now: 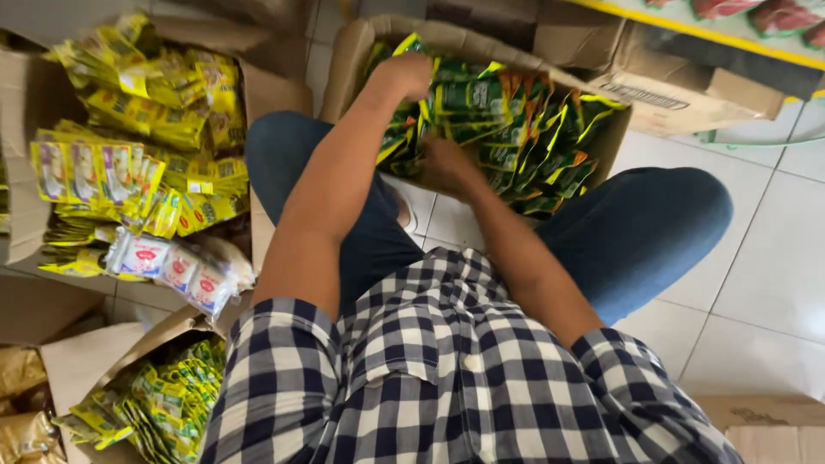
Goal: The person stocks retail shelves with food pouches and seasoning packets from cardboard boxes on the floor.
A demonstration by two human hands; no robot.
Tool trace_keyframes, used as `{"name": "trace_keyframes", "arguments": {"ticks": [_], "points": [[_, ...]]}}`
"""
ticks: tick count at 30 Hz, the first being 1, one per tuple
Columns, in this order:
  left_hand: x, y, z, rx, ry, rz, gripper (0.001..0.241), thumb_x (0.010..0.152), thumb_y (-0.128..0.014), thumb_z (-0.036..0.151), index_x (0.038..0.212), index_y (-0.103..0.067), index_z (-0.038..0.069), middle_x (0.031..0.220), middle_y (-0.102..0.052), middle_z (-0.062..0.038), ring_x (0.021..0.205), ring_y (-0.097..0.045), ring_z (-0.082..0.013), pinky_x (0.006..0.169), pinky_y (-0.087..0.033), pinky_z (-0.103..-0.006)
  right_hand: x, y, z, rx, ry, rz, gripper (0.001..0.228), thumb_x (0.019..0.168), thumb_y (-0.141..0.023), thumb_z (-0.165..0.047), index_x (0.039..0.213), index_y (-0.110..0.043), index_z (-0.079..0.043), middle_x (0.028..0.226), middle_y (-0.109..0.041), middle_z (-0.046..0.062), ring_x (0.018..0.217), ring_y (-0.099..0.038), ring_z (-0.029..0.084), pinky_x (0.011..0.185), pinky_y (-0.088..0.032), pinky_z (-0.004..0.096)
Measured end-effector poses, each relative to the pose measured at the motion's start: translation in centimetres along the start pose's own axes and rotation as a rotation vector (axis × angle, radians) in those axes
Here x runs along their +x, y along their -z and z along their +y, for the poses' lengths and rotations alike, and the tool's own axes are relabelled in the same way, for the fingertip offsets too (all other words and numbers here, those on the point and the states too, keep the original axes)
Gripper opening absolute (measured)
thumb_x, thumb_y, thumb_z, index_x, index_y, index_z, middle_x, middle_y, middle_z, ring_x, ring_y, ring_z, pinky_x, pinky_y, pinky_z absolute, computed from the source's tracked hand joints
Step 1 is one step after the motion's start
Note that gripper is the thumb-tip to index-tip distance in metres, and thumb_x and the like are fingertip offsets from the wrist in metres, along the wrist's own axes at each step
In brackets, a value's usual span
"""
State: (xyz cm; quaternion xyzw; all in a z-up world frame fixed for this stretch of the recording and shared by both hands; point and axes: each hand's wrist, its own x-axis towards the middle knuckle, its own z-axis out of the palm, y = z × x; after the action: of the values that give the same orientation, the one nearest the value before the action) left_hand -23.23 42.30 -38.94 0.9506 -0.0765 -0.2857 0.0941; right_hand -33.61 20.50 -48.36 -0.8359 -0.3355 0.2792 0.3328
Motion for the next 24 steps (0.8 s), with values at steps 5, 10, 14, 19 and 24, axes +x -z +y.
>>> {"name": "trace_keyframes", "arguments": {"ticks": [5,10,14,19,24], "points": [[-1.1,0.5,2.7,-0.066,-0.040,0.066,0.020,0.082,-0.068,0.009,0.097,-0.076,0.001,0.109,-0.073,-0.025,0.099,-0.070,-0.0415,0.084,-0.057,-0.0481,-1.6,0.8,-7.9,-0.257,-0.247,0.057,0.021,0.082,-0.071,-0.025,0.102,-0.075,-0.017,0.095,-0.073,0.021,0.088,-0.069,0.043,0.075,-0.054,0.056],[-0.5,1.7,3.0,0.151,0.092,-0.121,0.039,0.078,-0.074,0.019,0.116,-0.076,0.015,0.129,-0.069,-0.013,0.119,-0.065,-0.0331,0.093,-0.055,-0.0486,1.4,7.4,-1.4,-0.135,0.134,0.060,0.017,0.079,-0.075,-0.023,0.091,-0.076,-0.011,0.097,-0.070,0.019,0.094,-0.066,0.040,0.079,-0.053,0.048],[0.1,3.6,3.7,0.148,0.144,-0.180,0.044,0.082,-0.073,0.019,0.126,-0.073,0.015,0.137,-0.067,-0.011,0.122,-0.065,-0.0326,0.094,-0.056,-0.0498,-1.7,17.1,-6.9,0.080,0.309,0.148,0.024,0.081,-0.079,-0.018,0.096,-0.070,-0.001,0.103,-0.066,0.018,0.098,-0.062,0.037,0.084,-0.050,0.045],[4.1,3.6,6.1,-0.545,-0.820,-0.214,0.079,0.069,-0.067,0.002,0.146,-0.058,0.017,0.137,-0.071,-0.005,0.119,-0.063,-0.0199,0.101,-0.050,-0.0381,-7.5,25.4,-12.5,0.157,0.369,0.041,0.018,0.085,-0.078,-0.008,0.099,-0.068,-0.001,0.103,-0.068,0.011,0.106,-0.067,0.027,0.101,-0.051,0.039],[-3.0,8.0,11.5,-0.913,-0.733,-0.463,0.053,0.093,-0.075,0.011,0.144,-0.059,0.011,0.125,-0.062,-0.005,0.111,-0.054,-0.0125,0.096,-0.049,-0.0321,-11.8,28.3,-12.2,0.669,0.475,0.210,0.010,0.093,-0.069,-0.003,0.103,-0.064,-0.004,0.116,-0.062,0.009,0.113,-0.065,0.023,0.099,-0.051,0.036]]}}
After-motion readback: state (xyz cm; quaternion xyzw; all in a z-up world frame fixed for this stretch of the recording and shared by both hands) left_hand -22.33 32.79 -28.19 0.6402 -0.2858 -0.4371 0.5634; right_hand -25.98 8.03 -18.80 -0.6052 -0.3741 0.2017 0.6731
